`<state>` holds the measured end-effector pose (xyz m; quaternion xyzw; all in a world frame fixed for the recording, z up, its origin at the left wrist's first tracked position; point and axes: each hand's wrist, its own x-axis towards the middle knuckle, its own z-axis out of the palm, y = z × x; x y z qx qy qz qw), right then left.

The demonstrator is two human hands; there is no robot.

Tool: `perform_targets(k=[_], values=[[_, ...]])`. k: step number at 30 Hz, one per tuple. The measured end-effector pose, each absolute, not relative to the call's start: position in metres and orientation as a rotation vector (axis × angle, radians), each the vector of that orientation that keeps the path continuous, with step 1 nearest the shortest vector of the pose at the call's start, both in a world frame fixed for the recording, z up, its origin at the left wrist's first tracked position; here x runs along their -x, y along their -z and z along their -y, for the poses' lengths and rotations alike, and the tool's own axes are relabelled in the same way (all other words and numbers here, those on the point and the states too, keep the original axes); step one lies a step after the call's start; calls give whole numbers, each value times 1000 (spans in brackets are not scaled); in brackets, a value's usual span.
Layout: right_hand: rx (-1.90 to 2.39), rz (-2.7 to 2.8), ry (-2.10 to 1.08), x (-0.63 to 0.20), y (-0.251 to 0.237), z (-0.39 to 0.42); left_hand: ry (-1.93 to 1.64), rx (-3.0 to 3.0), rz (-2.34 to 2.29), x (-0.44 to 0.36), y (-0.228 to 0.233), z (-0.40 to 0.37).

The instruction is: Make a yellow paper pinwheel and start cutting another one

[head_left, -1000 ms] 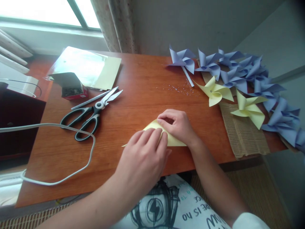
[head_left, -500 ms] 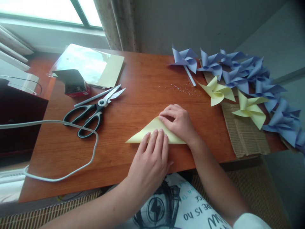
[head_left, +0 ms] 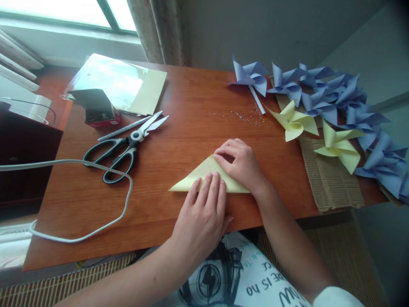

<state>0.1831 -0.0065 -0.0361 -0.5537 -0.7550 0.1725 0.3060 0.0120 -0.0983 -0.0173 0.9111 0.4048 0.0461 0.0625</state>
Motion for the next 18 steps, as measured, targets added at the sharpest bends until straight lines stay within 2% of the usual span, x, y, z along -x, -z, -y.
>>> perform_targets(k=[18], values=[[1469,2055,-416,-183,38,8,-165,-2741,-1211,-11,23,100]])
